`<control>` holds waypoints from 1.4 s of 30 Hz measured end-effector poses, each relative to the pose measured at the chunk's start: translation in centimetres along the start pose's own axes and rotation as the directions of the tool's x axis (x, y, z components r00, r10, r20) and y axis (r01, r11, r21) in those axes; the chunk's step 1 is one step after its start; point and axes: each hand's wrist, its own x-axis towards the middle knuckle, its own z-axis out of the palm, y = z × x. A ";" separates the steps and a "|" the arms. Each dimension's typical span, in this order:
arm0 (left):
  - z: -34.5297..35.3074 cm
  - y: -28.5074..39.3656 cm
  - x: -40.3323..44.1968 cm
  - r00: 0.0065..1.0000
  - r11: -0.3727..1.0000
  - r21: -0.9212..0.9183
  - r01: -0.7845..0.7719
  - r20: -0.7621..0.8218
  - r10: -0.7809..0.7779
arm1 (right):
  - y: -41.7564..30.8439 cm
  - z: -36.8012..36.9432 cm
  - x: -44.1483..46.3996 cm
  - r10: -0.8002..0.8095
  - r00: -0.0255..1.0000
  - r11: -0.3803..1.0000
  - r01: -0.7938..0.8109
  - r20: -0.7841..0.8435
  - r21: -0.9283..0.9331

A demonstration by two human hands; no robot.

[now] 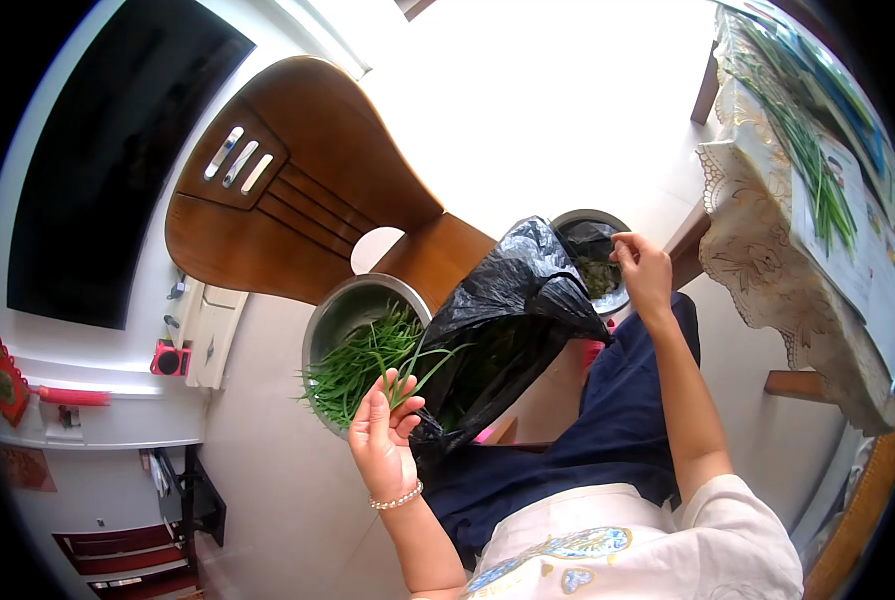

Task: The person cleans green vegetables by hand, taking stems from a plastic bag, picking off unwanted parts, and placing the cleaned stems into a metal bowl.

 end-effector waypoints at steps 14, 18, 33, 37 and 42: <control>4.0 -6.4 -4.6 0.976 0.989 0.115 -0.095 0.205 0.070 | -10.9 2.2 -13.9 -0.080 0.559 0.668 -0.584 0.825 0.461; 3.2 -5.7 -4.1 0.980 0.958 0.255 -0.129 0.183 0.083 | -11.9 3.4 -14.1 -0.175 0.727 0.845 -0.235 0.664 0.480; -5.1 -0.7 4.3 0.992 0.993 -0.063 -0.103 -0.081 0.097 | -8.6 7.7 -10.7 -0.219 0.550 0.958 -0.036 0.806 0.285; -6.1 -2.5 7.9 0.970 0.995 0.032 -0.094 -0.222 0.099 | -4.5 8.5 -10.6 -0.348 0.575 0.903 0.416 0.741 0.102; -3.4 -4.3 6.9 0.991 0.990 -0.071 0.125 -0.049 -0.128 | -1.3 8.3 -10.6 -0.434 0.516 0.750 0.661 0.739 -0.021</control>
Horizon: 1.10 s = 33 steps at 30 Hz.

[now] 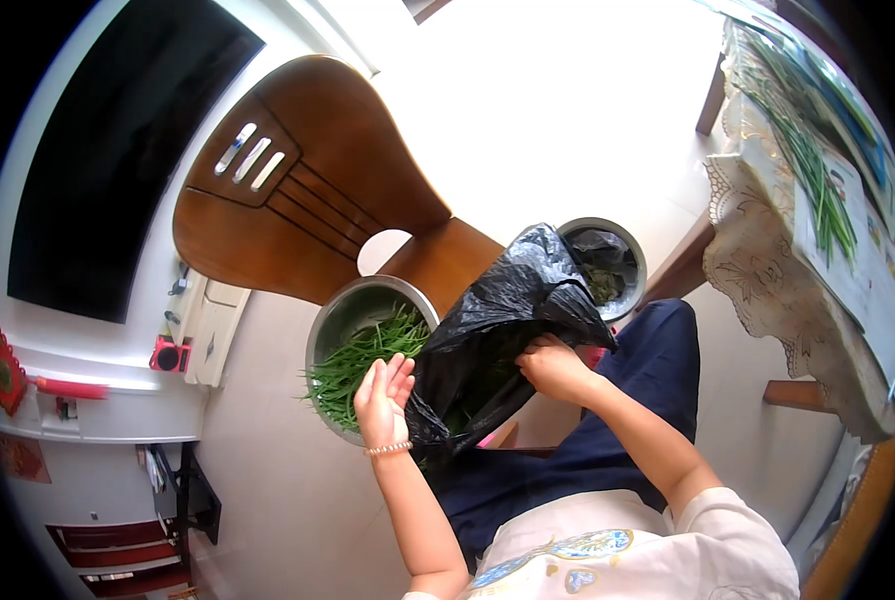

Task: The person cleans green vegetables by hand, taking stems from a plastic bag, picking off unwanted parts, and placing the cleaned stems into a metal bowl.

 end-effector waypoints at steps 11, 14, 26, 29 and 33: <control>5.9 -6.5 0.0 0.959 0.087 0.958 -0.272 0.263 0.110 | 1.0 -4.5 0.7 0.176 0.931 0.981 -0.191 0.318 0.016; 5.2 -4.7 0.3 0.904 0.214 0.911 -0.354 0.275 0.327 | 1.6 -5.2 -0.1 0.113 0.991 0.992 -0.117 -0.073 -0.055; 7.4 -5.7 -7.6 0.865 0.635 0.653 -0.411 0.499 0.047 | 2.9 -5.4 5.4 0.486 0.873 0.873 -0.484 -0.025 0.058; 6.6 -7.9 -8.7 0.784 0.513 0.621 -0.593 0.591 0.190 | 4.2 -4.8 5.7 0.564 0.824 0.822 -0.556 -0.049 0.122; 6.8 -7.6 -10.8 0.782 0.541 0.635 -0.551 0.619 0.069 | 7.2 -3.1 6.6 0.438 0.894 0.899 -0.434 -0.095 0.061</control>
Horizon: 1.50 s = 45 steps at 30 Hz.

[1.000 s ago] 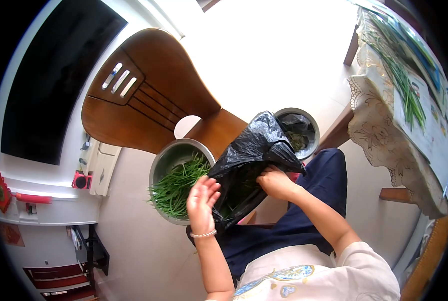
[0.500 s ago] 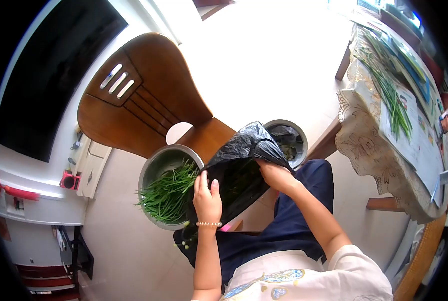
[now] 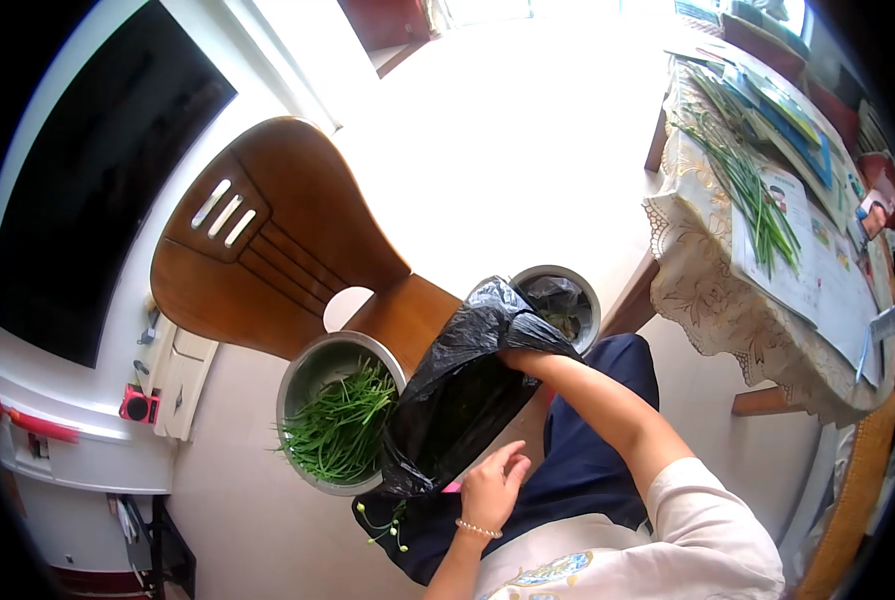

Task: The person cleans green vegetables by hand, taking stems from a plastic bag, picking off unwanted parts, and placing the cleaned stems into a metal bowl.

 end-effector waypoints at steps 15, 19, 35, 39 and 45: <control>-0.7 -1.4 1.3 0.976 0.917 -0.337 0.214 0.030 -0.217 | -3.6 -2.3 -1.8 -0.455 0.884 0.844 0.467 0.109 -0.265; -0.2 -3.2 3.3 0.910 0.579 -0.722 0.379 0.176 -0.376 | -3.7 -2.4 -3.4 -0.387 0.862 0.907 0.421 0.328 -0.036; 3.8 -7.3 10.8 0.788 -0.341 -0.891 0.300 0.433 -0.438 | -3.9 -1.5 -7.1 0.095 0.988 0.764 -0.152 0.124 0.627; 3.7 -7.5 9.6 0.813 -0.359 -0.876 0.321 0.450 -0.370 | -3.0 -2.2 -6.5 0.172 0.953 0.680 -0.298 0.250 0.670; 3.4 -7.5 8.8 0.760 -0.439 -0.858 0.267 0.467 -0.451 | -4.2 -1.5 -6.3 0.079 0.949 0.810 -0.240 0.307 0.535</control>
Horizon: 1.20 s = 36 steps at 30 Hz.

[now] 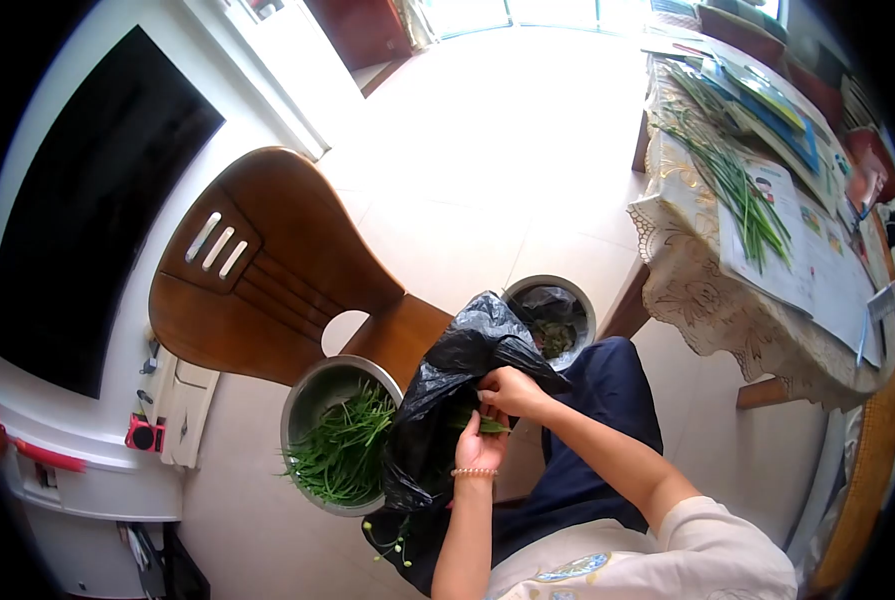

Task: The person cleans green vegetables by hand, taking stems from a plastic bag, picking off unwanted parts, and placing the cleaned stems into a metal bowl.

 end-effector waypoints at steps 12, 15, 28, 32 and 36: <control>-1.3 0.1 -1.8 1.000 0.999 0.038 0.001 0.022 -0.001 | -0.2 0.4 -0.3 -0.138 0.948 0.926 0.021 -0.286 -0.377; -1.6 0.5 -1.1 0.999 1.000 -0.019 0.007 0.053 -0.006 | -0.8 0.7 -3.8 -0.266 0.844 0.955 0.163 -0.465 -0.249; -1.7 0.1 -2.6 0.999 0.996 0.085 -0.008 0.049 0.004 | -1.6 1.1 -7.6 -0.165 0.941 0.980 0.190 -0.294 0.060; -2.0 -0.4 -3.5 0.991 0.999 0.034 -0.024 0.131 0.020 | -1.2 1.1 -9.6 -0.138 0.967 0.971 0.175 -0.215 0.164; -1.0 -2.4 -5.2 0.991 0.990 0.108 -0.088 0.112 0.076 | -0.4 1.7 -10.5 -0.073 0.975 0.978 0.111 -0.209 0.178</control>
